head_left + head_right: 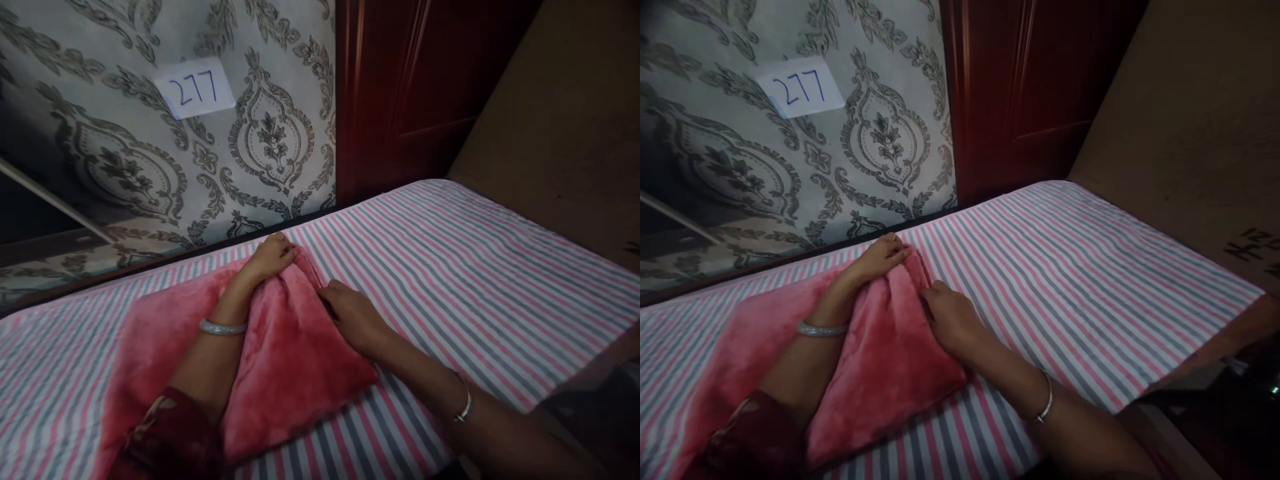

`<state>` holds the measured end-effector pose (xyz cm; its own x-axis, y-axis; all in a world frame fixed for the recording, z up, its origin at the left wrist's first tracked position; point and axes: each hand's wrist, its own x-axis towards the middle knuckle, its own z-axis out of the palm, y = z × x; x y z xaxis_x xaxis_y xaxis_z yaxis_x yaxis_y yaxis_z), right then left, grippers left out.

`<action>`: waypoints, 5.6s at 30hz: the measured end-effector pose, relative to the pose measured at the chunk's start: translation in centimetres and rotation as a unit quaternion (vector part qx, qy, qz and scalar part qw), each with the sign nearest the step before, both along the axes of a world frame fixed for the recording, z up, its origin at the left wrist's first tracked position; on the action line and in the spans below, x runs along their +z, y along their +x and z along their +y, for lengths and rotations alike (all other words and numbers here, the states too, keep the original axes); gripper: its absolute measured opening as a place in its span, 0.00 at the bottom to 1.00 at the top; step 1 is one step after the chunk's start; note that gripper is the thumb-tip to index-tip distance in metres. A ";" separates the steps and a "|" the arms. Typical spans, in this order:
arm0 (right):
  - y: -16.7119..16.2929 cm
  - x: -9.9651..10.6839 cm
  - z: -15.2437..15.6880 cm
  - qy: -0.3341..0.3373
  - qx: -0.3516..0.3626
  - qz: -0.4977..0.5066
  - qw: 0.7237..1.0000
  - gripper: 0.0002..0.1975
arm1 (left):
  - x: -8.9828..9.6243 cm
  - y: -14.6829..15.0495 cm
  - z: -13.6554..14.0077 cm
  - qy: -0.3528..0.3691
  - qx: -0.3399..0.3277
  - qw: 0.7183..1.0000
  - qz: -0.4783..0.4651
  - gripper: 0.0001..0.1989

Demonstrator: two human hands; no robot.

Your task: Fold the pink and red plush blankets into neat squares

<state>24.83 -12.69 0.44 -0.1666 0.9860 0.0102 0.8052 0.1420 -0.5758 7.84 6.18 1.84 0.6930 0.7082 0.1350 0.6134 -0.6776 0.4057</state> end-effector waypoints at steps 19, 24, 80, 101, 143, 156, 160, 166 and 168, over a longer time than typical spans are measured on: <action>2.6 -2.5 2.0 -0.093 0.035 0.138 0.985 0.17 | -0.8 0.8 0.0 -0.005 0.073 0.996 -0.043 0.16; 2.2 -2.5 1.9 -0.048 0.000 0.149 0.988 0.08 | -0.2 0.7 -0.6 -0.045 0.084 0.991 -0.098 0.23; -1.0 -3.6 10.4 -0.075 -0.079 0.546 0.831 0.14 | 0.7 -1.5 -0.2 -0.123 -0.007 0.984 -0.131 0.08; -1.7 -2.3 10.5 -0.112 -0.107 0.533 0.832 0.12 | 1.0 -1.8 -0.3 -0.139 -0.030 0.984 -0.104 0.10; -0.7 -1.5 10.1 -0.163 -0.147 0.575 0.788 0.16 | -1.7 -2.0 1.5 0.007 0.001 1.000 -0.002 0.13; 0.3 -0.2 4.9 -0.180 -0.078 0.442 0.875 0.13 | -1.5 -1.7 1.5 0.015 0.006 0.999 0.029 0.16; 0.0 -1.4 4.4 -0.179 -0.137 0.466 0.856 0.12 | -1.6 -1.7 1.4 0.028 0.016 0.999 0.040 0.17; 0.4 -0.2 3.3 -0.197 -0.109 0.436 0.871 0.19 | -1.2 -1.1 -0.7 0.084 0.064 0.992 0.065 0.18; 0.6 0.5 2.6 -0.208 -0.095 0.411 0.883 0.22 | -0.6 -1.1 -1.6 0.092 0.078 0.989 0.081 0.19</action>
<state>25.47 -10.11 0.90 -0.1025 0.9423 -0.3187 0.0779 -0.3118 -0.9469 6.73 4.54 1.26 0.6000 0.7822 0.1680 0.7635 -0.6226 0.1718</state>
